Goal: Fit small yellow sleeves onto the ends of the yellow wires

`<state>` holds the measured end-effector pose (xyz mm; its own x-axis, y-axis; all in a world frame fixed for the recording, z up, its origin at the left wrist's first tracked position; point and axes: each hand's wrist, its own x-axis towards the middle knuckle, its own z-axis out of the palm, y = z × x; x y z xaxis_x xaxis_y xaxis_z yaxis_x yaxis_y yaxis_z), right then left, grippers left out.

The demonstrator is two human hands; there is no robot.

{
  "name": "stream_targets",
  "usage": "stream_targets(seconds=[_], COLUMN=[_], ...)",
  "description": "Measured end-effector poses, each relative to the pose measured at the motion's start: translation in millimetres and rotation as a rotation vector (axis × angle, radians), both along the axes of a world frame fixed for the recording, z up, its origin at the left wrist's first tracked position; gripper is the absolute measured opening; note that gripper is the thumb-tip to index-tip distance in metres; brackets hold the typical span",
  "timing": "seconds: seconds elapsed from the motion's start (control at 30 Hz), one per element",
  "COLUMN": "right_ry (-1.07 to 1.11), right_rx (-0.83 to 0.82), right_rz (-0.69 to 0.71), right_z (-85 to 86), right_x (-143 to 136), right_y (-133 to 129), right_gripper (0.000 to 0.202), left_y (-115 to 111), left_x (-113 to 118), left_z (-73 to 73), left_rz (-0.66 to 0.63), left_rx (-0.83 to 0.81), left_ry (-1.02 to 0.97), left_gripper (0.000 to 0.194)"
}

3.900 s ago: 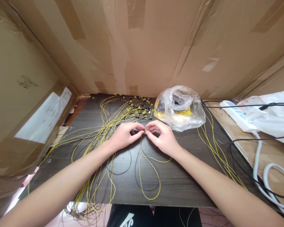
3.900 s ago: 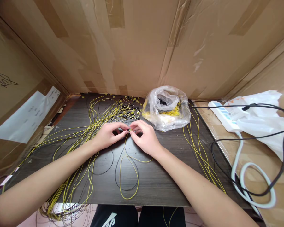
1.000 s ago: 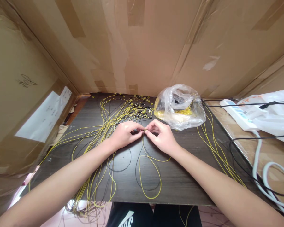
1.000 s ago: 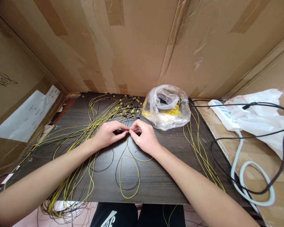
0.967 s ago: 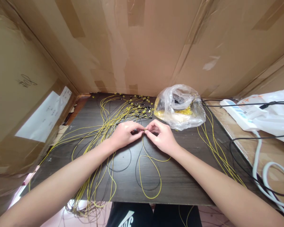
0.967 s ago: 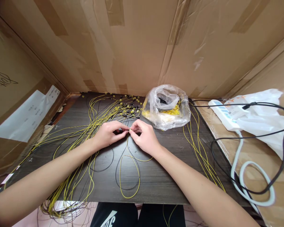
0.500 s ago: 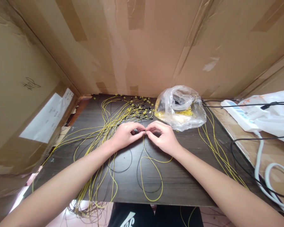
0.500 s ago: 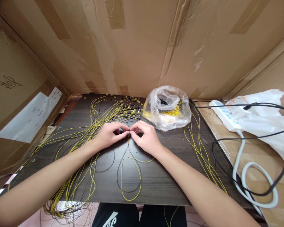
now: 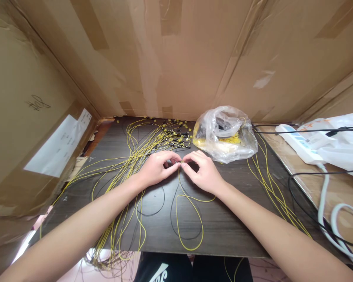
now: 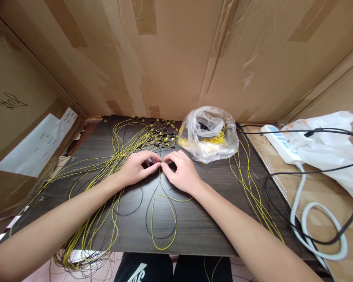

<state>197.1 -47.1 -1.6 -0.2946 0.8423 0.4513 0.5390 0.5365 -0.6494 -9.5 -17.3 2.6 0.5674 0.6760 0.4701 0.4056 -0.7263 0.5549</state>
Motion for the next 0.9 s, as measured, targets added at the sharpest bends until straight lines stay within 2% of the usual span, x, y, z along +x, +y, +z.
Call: stream_targets(seconds=[0.9], right_ry=[-0.082], right_rx=[-0.059], right_rz=[0.013], right_z=[-1.2], right_x=[0.9], right_y=[-0.1], right_gripper=[0.013], left_y=[0.4], left_x=[0.0], left_z=[-0.7], left_rz=[0.013], left_rx=[-0.027], left_ry=[-0.005], left_gripper=[0.01])
